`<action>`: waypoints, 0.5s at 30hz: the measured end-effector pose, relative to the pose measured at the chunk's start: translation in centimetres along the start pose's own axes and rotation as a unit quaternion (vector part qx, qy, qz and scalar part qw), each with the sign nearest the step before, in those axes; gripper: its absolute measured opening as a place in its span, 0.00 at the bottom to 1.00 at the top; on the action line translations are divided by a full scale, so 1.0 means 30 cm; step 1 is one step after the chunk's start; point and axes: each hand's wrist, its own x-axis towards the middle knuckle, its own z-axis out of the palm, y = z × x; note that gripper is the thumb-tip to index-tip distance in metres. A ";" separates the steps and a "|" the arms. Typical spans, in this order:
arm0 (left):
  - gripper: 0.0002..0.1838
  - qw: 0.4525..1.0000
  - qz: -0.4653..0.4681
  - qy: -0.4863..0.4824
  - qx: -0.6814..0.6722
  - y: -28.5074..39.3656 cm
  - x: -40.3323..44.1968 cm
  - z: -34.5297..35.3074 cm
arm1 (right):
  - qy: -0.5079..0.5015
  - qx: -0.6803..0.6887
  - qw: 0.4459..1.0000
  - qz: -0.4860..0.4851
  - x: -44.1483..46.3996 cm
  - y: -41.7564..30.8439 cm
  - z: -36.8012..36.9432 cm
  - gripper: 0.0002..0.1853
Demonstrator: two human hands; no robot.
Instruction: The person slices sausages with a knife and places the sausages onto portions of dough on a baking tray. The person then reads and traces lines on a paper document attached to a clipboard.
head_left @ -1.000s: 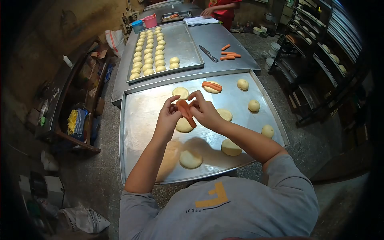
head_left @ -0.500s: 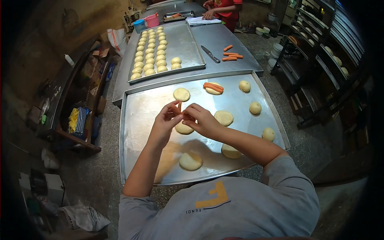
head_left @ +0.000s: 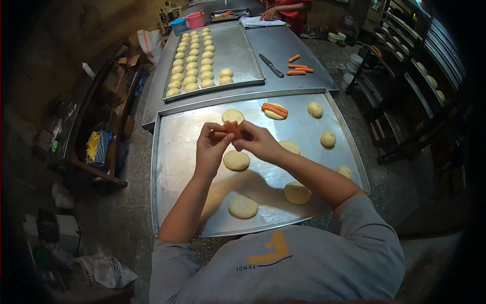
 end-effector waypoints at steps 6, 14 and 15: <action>0.16 0.997 0.041 0.008 0.069 0.060 0.187 0.027 | 0.023 0.053 0.998 -0.011 0.130 -0.044 -0.071 0.07; 0.14 0.998 -0.031 0.051 -0.009 -0.026 0.342 0.005 | 0.039 0.147 0.988 0.020 0.268 0.016 -0.137 0.07; 0.14 0.997 -0.052 0.058 0.001 -0.046 0.349 -0.012 | 0.047 0.160 0.985 0.039 0.281 0.036 -0.136 0.08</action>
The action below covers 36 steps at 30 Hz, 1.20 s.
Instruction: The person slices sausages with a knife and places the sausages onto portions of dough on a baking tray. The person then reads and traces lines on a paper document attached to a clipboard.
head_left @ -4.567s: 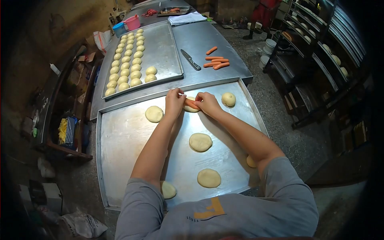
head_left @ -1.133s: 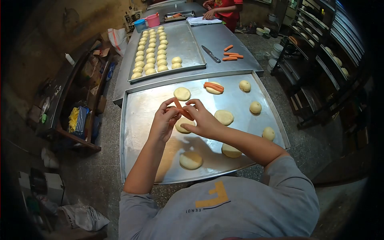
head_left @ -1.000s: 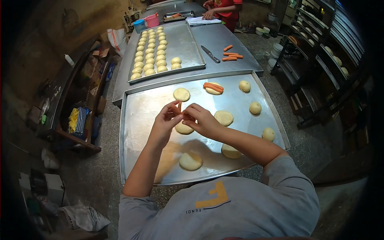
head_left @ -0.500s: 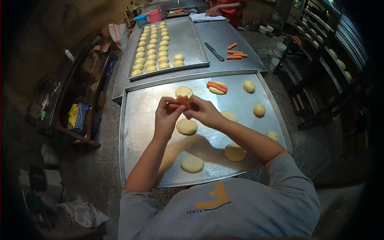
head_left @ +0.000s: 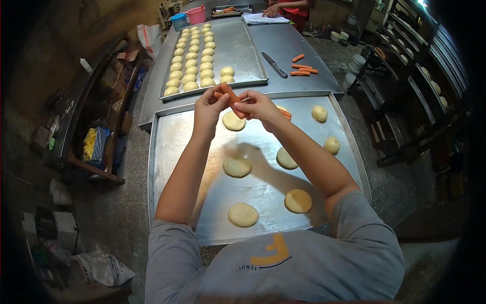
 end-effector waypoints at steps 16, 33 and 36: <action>0.13 0.988 -0.039 0.006 0.146 -0.287 0.126 -0.150 | 0.070 -0.057 0.981 0.170 0.093 0.191 -0.035 0.07; 0.11 0.929 0.033 -0.109 0.352 -0.340 0.143 -0.192 | 0.056 -0.362 0.925 0.098 0.075 0.225 -0.037 0.12; 0.13 0.923 -0.007 -0.145 0.357 -0.302 0.133 -0.208 | 0.062 -0.424 0.903 0.025 0.052 0.250 -0.036 0.12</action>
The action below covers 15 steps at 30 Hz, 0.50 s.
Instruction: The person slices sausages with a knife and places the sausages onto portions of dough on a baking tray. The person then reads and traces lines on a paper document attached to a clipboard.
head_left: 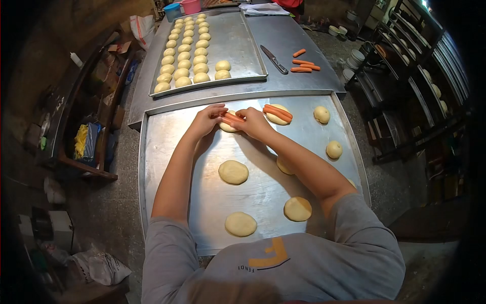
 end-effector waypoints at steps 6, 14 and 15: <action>0.15 0.988 0.046 -0.027 0.146 0.020 -0.003 -0.012 | 0.061 -0.170 0.977 -0.117 0.002 0.031 0.011 0.12; 0.13 0.975 0.171 0.015 0.138 0.034 -0.045 0.034 | 0.094 -0.091 0.975 -0.178 -0.020 0.026 0.049 0.10; 0.13 0.978 0.154 0.004 0.144 0.018 -0.047 0.040 | 0.086 -0.089 0.976 -0.180 -0.016 0.038 0.064 0.09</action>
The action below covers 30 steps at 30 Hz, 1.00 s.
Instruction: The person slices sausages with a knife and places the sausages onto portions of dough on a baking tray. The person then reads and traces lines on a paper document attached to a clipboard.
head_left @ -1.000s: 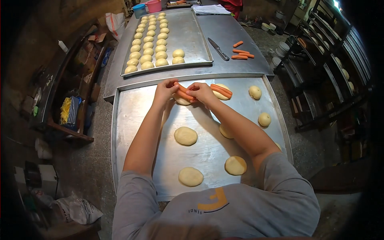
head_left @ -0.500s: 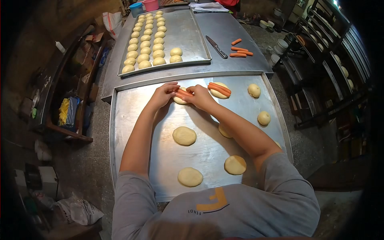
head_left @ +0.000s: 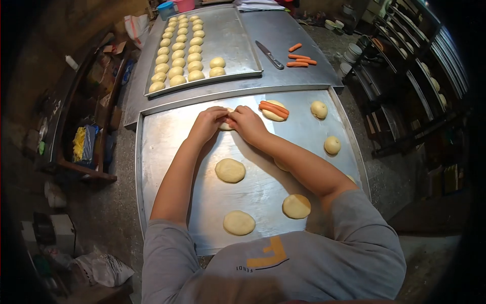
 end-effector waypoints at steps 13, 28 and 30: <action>0.17 0.995 -0.038 0.088 0.033 0.146 -0.082 -0.118 | 0.082 -0.110 0.966 0.217 0.293 0.693 -0.442 0.14; 0.20 0.922 -0.222 0.147 -0.282 0.449 -0.246 -0.176 | -0.137 0.279 0.944 0.111 0.206 0.331 -0.486 0.10; 0.24 0.911 -0.215 0.127 -0.329 0.497 -0.217 -0.116 | -0.197 0.283 0.939 0.017 0.060 0.044 -0.500 0.08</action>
